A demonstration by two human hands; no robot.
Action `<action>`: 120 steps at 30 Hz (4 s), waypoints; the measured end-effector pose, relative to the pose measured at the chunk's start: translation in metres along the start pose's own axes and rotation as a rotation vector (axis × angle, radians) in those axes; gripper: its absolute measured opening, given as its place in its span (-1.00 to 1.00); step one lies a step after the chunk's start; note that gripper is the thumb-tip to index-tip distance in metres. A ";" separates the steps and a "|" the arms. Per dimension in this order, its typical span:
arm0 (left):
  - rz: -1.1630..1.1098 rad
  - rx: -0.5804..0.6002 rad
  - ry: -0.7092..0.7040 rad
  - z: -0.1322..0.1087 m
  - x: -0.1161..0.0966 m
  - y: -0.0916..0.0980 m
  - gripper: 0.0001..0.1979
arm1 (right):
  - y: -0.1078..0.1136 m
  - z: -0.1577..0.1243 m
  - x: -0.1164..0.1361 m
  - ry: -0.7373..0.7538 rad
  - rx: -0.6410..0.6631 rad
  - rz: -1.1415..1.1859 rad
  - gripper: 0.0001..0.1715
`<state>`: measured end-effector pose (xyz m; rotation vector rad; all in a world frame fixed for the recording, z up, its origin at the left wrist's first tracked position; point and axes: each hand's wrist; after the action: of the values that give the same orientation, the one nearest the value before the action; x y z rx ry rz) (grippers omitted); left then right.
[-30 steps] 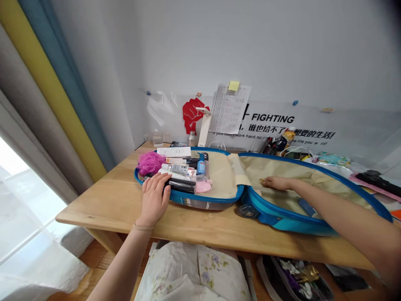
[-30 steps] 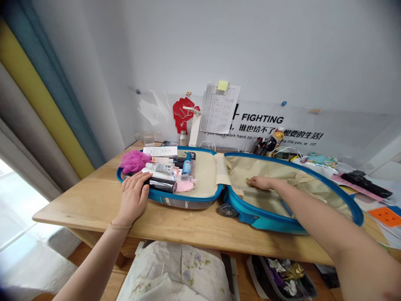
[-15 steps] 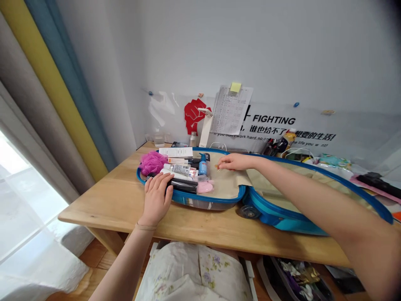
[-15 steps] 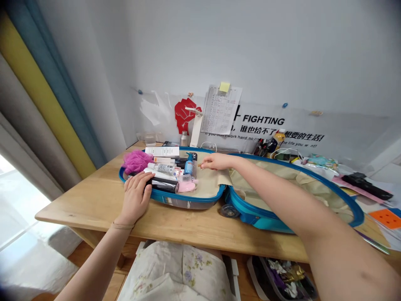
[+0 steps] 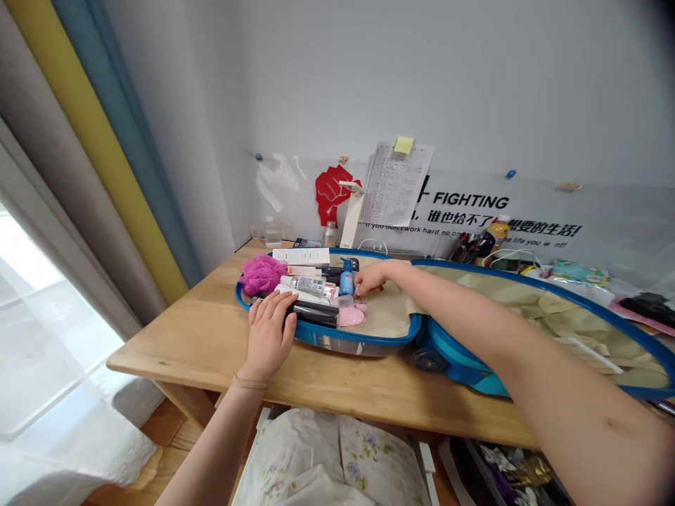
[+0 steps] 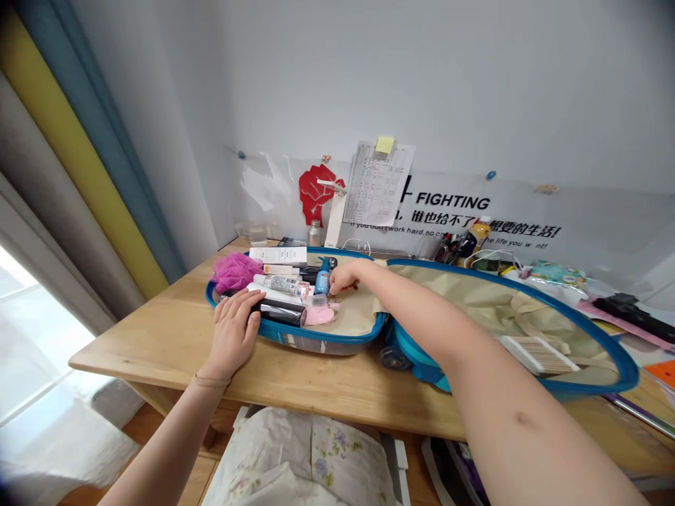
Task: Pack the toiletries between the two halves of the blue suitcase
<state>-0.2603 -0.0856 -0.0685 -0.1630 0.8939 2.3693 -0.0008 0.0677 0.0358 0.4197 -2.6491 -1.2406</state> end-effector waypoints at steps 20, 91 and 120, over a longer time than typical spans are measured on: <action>0.003 -0.007 -0.029 -0.001 0.001 0.000 -0.62 | -0.009 -0.016 -0.004 -0.112 -0.158 0.315 -0.67; 0.008 -0.014 -0.035 -0.001 0.003 -0.001 -0.61 | -0.030 -0.027 0.022 0.011 -0.394 -0.133 -0.45; 0.004 -0.002 -0.018 0.000 0.002 0.000 -0.60 | -0.024 -0.029 0.010 -0.148 -0.346 -0.035 -0.45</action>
<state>-0.2619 -0.0852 -0.0693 -0.1410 0.8845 2.3720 0.0027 0.0290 0.0367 0.3297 -2.4754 -1.7616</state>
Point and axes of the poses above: each hand's wrist, its own z-axis towards the middle knuckle, its own y-axis out of the back of the hand, x = y × z, and after that the axes turned 1 degree about -z, right-handed
